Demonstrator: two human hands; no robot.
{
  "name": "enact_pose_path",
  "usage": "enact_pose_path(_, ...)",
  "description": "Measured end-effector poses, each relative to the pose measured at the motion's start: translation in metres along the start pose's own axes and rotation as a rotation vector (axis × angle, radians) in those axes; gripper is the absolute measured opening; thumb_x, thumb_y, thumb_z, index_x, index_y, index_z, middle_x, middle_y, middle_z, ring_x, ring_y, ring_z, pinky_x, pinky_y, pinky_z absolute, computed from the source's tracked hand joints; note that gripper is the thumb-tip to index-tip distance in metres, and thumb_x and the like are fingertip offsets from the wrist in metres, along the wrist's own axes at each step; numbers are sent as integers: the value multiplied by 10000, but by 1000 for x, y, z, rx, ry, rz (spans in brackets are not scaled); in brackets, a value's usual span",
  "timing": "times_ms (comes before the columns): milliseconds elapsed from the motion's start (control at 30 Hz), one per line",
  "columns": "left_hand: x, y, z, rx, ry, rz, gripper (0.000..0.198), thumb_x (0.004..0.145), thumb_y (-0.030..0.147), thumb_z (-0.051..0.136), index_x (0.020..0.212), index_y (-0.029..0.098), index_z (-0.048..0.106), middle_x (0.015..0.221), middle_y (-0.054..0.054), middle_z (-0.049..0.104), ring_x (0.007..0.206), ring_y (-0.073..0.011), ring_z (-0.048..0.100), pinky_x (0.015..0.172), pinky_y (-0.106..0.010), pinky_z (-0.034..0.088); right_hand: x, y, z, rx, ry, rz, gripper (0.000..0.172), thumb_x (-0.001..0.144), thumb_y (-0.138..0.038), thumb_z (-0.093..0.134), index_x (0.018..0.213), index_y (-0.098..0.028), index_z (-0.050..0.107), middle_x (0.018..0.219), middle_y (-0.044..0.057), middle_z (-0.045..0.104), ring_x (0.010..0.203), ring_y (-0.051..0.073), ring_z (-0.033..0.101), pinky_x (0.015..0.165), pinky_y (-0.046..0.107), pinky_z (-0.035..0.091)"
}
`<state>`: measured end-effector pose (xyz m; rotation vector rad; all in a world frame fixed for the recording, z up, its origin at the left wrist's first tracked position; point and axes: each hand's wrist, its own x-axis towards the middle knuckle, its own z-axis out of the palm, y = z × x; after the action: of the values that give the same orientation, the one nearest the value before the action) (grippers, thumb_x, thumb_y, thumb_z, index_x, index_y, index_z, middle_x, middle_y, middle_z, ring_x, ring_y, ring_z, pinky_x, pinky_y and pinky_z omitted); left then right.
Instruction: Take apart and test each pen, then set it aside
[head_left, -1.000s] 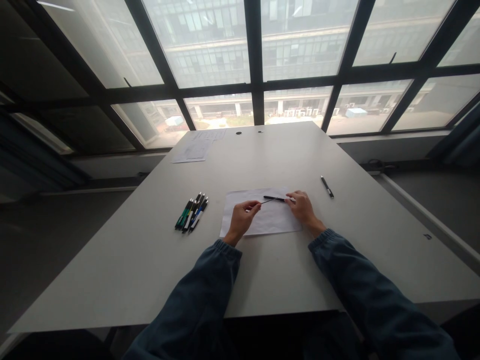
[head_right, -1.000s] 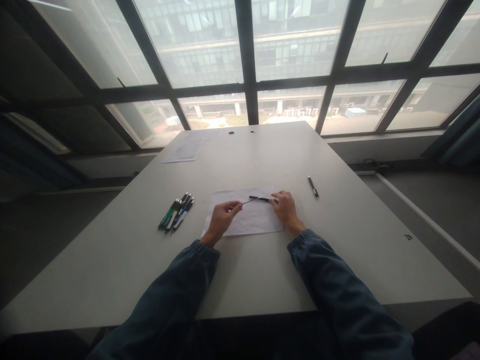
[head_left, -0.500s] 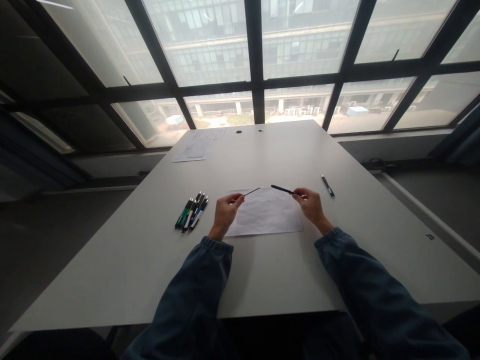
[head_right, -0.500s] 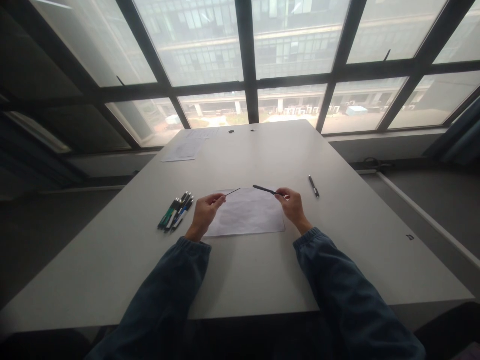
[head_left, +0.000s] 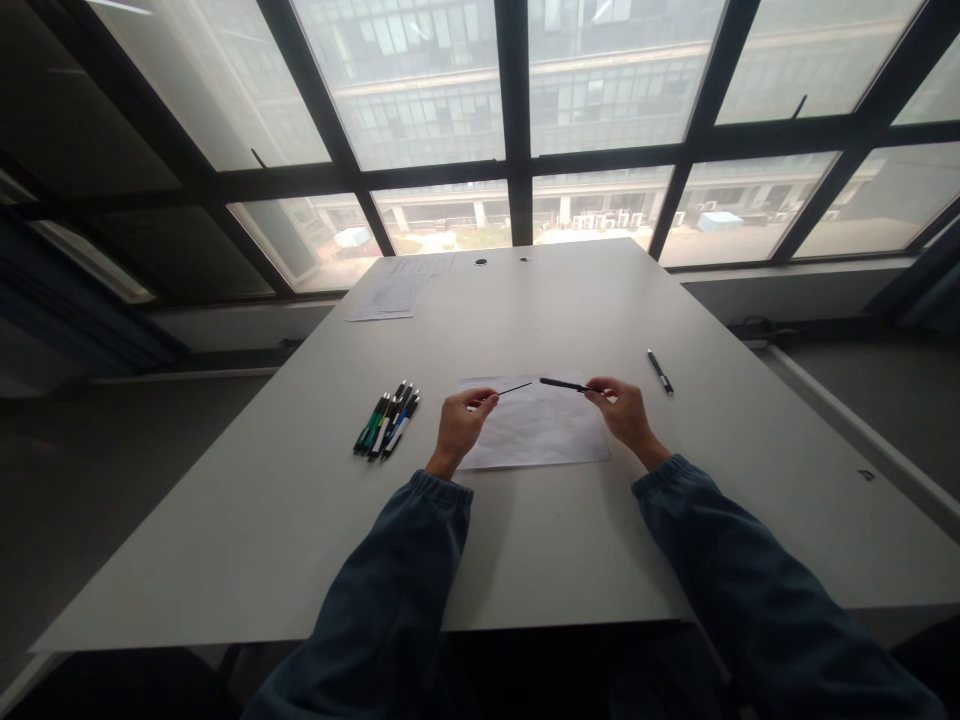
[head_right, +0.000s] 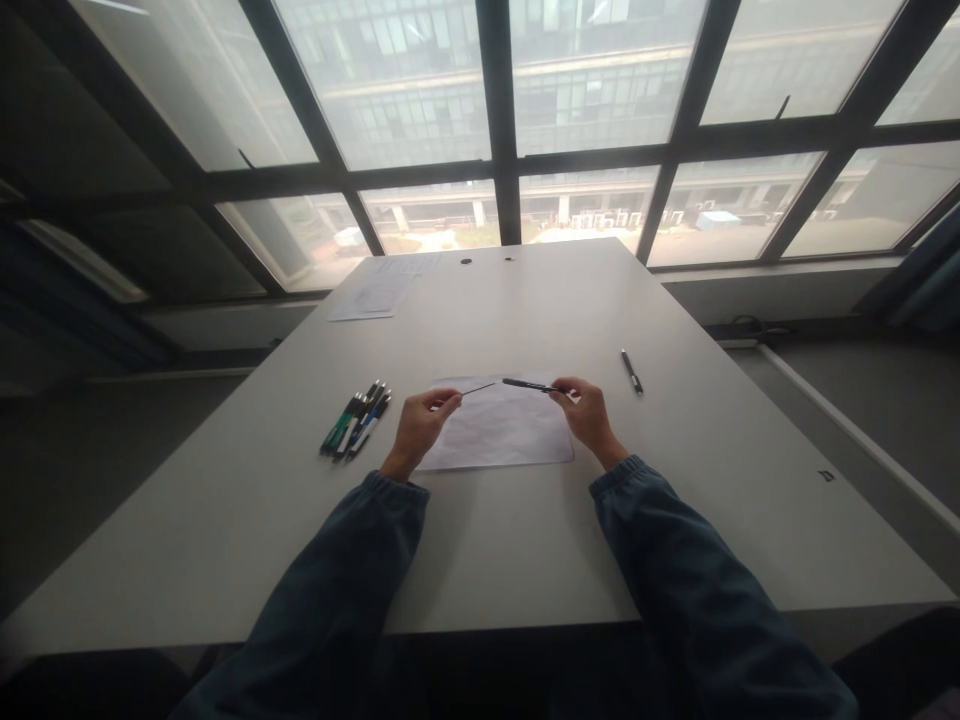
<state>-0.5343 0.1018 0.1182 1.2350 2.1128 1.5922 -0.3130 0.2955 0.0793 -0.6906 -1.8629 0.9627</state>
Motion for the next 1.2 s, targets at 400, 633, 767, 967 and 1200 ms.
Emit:
enact_pose_path(400, -4, 12, -1, 209, -99, 229, 189, 838, 354, 651, 882, 209, 765, 854, -55, 728, 693, -170, 618, 713, -294, 494, -6, -17, 2, -152, -122, -197, 71, 841, -267, 668, 886, -238, 714, 881, 56, 716, 882, 253, 614, 826, 409, 487)
enact_pose_path(633, -8, 20, 2, 192, -131, 258, 159, 849, 323, 648, 871, 212, 759, 847, -43, 721, 684, -161, 619, 710, -286, 485, -13, -29, 12, -124, -146, -232, 63, 838, -235, 676, 893, -236, 707, 878, 46, 710, 863, 239, 613, 820, 386, 484)
enact_pose_path(767, -8, 21, 2, 191, -136, 265, 174, 860, 333, 638, 871, 208, 759, 844, -47, 719, 696, -164, 617, 714, -285, 481, -14, -28, 13, -126, -138, -222, 63, 838, -240, 676, 893, -234, 708, 875, 47, 709, 857, 238, 613, 818, 389, 487)
enact_pose_path(967, -8, 23, 3, 179, -148, 258, 211, 870, 366, 624, 880, 207, 763, 850, -59, 720, 695, -171, 613, 711, -296, 483, -14, -29, 13, -118, -156, -223, 61, 838, -248, 676, 890, -238, 705, 881, 53, 710, 857, 244, 618, 820, 402, 495)
enact_pose_path(1200, -7, 21, 4, 118, -170, 219, 235, 826, 369, 677, 990, 218, 749, 862, -51, 724, 701, -166, 614, 675, -289, 484, -16, -29, 14, -112, -168, -208, 73, 841, -261, 665, 899, -238, 703, 881, 58, 710, 853, 247, 622, 807, 407, 498)
